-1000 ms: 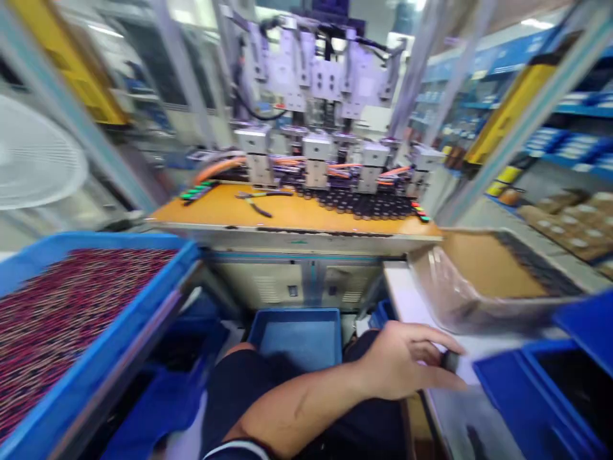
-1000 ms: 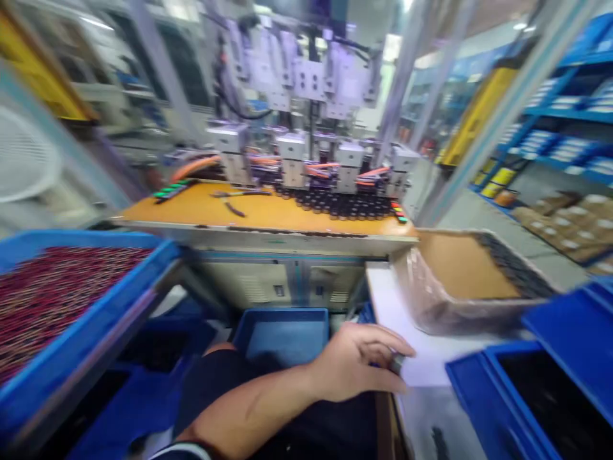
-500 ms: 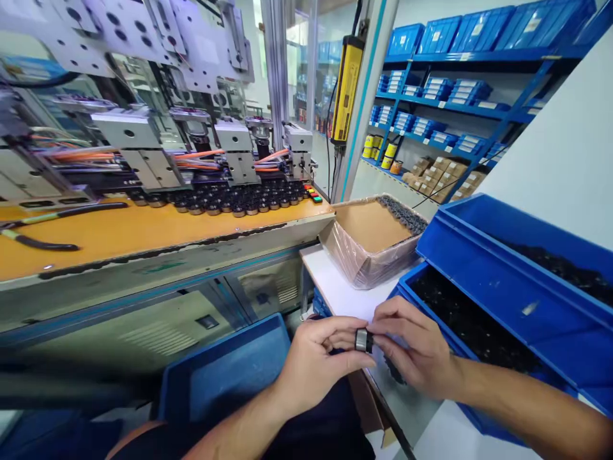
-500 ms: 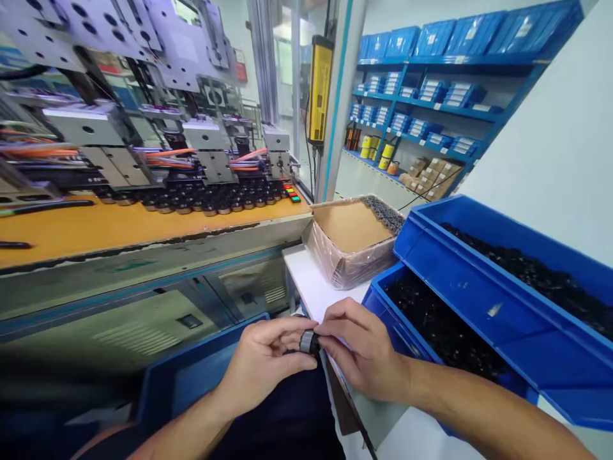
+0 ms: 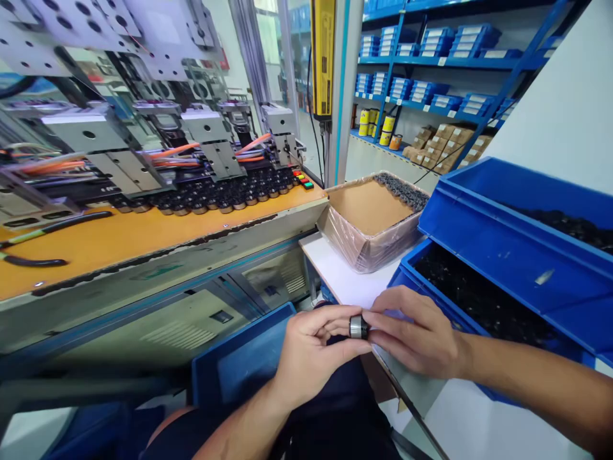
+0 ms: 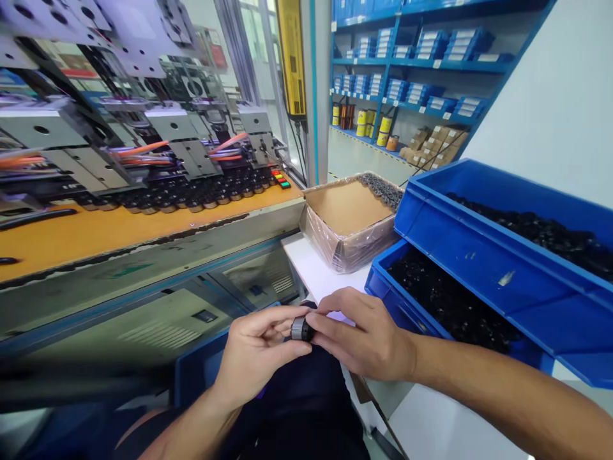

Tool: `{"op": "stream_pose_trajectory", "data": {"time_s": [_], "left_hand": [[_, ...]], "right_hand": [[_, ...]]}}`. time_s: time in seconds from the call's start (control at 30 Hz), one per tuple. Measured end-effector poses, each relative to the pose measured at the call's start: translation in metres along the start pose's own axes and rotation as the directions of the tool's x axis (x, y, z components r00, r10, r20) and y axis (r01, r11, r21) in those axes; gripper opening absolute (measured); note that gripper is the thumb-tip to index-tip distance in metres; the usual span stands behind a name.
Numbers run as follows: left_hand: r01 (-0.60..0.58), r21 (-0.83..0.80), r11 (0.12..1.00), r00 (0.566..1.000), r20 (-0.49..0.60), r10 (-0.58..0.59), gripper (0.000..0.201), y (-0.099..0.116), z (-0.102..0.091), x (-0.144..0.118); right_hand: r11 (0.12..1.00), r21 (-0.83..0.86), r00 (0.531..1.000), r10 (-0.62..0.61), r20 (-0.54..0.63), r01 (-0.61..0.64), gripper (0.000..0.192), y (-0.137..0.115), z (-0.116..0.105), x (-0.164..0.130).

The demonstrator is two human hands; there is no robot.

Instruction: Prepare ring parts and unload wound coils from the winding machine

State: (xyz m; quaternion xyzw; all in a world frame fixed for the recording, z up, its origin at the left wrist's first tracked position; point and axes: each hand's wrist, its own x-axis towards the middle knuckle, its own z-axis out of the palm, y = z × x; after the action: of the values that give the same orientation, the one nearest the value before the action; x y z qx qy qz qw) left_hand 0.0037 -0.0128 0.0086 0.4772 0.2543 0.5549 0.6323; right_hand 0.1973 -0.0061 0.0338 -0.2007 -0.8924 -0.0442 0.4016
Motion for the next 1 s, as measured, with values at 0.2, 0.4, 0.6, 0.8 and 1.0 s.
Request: {"op": "stream_pose_trajectory", "data": {"time_s": [0.2,0.4,0.6,0.8,1.0], "left_hand": [[-0.002,0.063,0.998,1.0,-0.021,0.003,0.045,-0.001,0.006,-0.005],[-0.107,0.21,0.972,0.989,-0.078,0.126,0.043,-0.008,0.01,-0.008],[-0.515,0.557,0.652,0.851,0.242,0.466,0.036,0.005,-0.007,0.001],[-0.468,0.585,0.663,0.873,0.188,0.45,0.034,0.0,-0.007,-0.005],[-0.144,0.339,0.93,0.987,-0.017,0.159,0.026,-0.011,-0.003,-0.005]], "right_hand": [[0.991,-0.082,0.995,-0.102,0.014,0.103,0.017,0.003,0.001,-0.003],[0.99,-0.087,0.992,-0.118,-0.042,0.114,0.022,0.003,0.003,-0.007],[0.998,0.07,0.999,0.0,-0.051,0.004,0.022,-0.006,0.002,-0.003],[0.998,0.054,0.998,-0.011,-0.056,0.014,0.021,-0.007,0.003,0.001],[0.999,-0.013,0.999,-0.031,-0.043,0.03,0.016,-0.004,0.008,-0.001]]}}
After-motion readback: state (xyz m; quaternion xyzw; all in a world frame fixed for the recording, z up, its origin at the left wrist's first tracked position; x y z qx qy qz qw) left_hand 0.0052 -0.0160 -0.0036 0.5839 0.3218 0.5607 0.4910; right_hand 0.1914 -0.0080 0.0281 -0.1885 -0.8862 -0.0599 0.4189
